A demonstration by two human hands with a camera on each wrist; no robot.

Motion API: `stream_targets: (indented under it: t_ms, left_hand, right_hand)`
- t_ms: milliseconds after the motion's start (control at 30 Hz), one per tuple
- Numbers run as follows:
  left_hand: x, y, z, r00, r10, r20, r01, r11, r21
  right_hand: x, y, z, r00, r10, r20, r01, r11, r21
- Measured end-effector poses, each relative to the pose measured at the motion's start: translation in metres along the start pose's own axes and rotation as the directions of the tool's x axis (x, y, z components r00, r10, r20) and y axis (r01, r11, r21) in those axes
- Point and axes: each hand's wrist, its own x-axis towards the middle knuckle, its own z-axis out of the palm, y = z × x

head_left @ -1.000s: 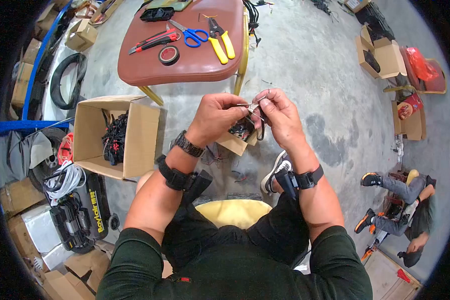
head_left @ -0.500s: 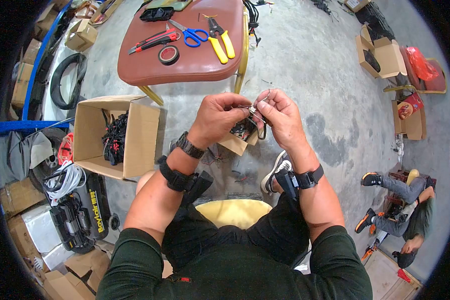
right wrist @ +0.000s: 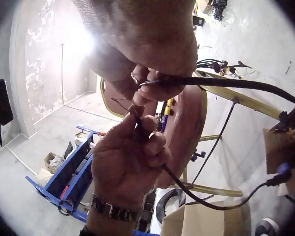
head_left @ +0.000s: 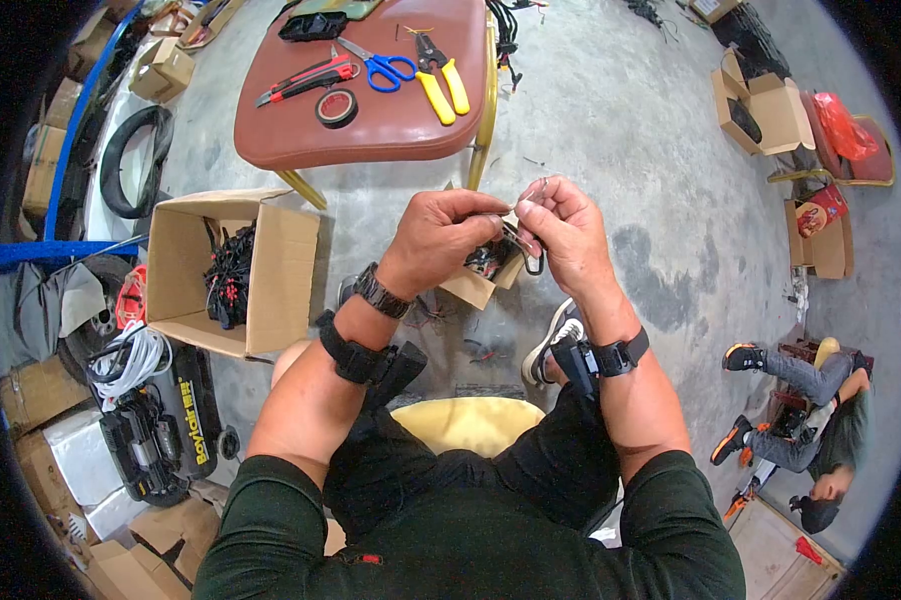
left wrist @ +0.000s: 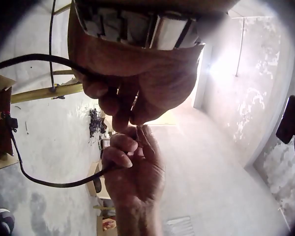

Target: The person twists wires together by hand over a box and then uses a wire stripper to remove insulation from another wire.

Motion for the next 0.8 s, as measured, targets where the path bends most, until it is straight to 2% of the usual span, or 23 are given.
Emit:
stream_targets:
  t_ms: [233, 433, 533, 633, 700, 800]
  left_hand:
    - [-0.002, 0.003, 0.002, 0.999, 0.016, -0.052, -0.012, 0.998, 0.06]
    - [-0.01, 0.017, 0.008, 0.996, 0.055, -0.071, -0.041, 0.98, 0.193]
    - [-0.01, 0.018, 0.01, 0.928, 0.371, -0.043, -0.306, 0.822, 0.48]
    - [-0.011, 0.018, 0.01, 0.965, 0.244, -0.092, -0.191, 0.9, 0.392]
    - [-0.009, 0.016, 0.008, 0.975, 0.199, -0.1, -0.153, 0.924, 0.35]
    - [-0.009, 0.016, 0.004, 0.986, 0.127, -0.107, -0.089, 0.949, 0.302]
  right_hand:
    - [-0.001, -0.002, 0.002, 1.0, 0.002, 0.003, -0.002, 1.0, 0.021]
    - [-0.002, -0.005, 0.004, 1.0, 0.001, -0.011, -0.001, 0.999, -0.032]
    - [-0.002, -0.001, 0.004, 1.0, -0.025, -0.003, 0.025, 0.998, -0.064]
    - [-0.002, -0.003, 0.001, 1.0, 0.017, 0.013, -0.014, 0.985, -0.173]
    - [-0.004, -0.004, 0.004, 0.999, 0.042, -0.013, -0.044, 0.97, -0.238]
    - [-0.004, -0.007, 0.005, 0.999, 0.04, 0.024, -0.031, 0.953, -0.303]
